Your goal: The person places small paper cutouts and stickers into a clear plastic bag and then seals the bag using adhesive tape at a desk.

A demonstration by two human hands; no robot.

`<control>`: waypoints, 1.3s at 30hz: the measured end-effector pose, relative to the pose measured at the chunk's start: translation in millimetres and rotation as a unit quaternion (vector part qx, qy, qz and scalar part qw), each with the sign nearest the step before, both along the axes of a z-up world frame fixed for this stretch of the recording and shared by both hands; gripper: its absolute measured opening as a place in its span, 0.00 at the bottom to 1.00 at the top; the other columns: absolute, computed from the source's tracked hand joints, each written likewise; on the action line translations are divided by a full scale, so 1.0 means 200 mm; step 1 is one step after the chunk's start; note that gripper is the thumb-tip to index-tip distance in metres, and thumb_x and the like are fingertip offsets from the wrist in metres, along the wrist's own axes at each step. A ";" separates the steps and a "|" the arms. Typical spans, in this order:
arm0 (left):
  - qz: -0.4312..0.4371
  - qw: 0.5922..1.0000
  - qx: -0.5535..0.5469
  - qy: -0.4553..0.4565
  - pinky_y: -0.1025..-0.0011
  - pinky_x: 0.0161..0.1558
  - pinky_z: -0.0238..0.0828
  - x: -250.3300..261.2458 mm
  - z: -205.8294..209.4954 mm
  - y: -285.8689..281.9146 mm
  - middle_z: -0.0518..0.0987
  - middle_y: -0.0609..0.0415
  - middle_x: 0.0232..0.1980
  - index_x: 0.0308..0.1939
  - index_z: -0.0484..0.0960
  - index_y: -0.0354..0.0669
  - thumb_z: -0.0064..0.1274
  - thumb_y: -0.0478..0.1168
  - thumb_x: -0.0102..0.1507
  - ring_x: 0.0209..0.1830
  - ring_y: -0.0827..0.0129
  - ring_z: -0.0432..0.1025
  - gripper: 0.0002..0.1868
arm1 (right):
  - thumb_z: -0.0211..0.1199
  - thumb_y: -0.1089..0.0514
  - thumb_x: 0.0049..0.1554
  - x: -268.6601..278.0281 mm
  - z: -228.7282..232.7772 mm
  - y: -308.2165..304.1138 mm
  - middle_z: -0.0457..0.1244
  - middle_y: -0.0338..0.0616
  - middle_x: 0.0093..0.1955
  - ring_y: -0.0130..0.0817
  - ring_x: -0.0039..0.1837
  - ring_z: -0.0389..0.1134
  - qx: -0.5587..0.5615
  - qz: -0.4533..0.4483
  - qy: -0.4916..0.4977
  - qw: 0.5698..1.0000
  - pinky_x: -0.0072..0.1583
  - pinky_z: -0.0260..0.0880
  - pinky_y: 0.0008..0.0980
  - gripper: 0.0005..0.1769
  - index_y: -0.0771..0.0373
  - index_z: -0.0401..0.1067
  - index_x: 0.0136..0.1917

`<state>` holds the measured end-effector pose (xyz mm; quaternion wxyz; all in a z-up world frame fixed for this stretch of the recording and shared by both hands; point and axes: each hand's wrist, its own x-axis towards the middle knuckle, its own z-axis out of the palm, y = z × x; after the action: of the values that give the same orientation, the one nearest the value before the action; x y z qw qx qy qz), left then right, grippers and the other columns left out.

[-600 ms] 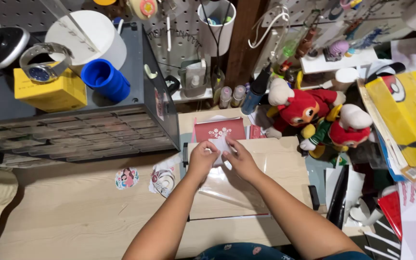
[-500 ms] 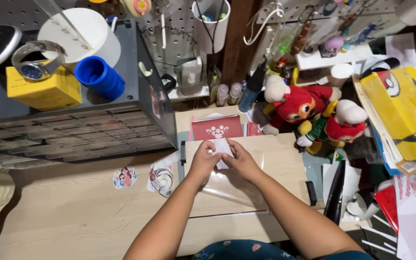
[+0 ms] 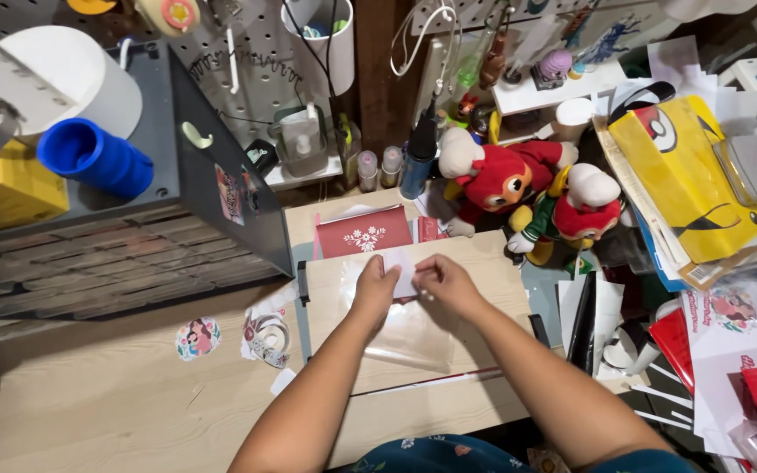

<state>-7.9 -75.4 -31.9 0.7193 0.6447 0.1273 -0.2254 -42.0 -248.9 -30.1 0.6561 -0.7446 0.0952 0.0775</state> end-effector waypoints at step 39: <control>-0.132 0.914 0.291 -0.252 0.56 0.65 0.69 0.02 0.68 0.08 0.70 0.36 0.67 0.67 0.74 0.36 0.60 0.44 0.62 0.67 0.44 0.69 0.30 | 0.56 0.66 0.45 0.22 0.22 0.05 0.60 0.45 0.21 0.31 0.27 0.61 -0.025 -0.115 -0.005 0.993 0.35 0.55 0.23 0.06 0.61 0.61 0.29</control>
<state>-4.1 -59.1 104.2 0.4720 0.8717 -0.0842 -0.1017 1.4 -238.3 14.3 0.6422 -0.7452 0.1792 -0.0047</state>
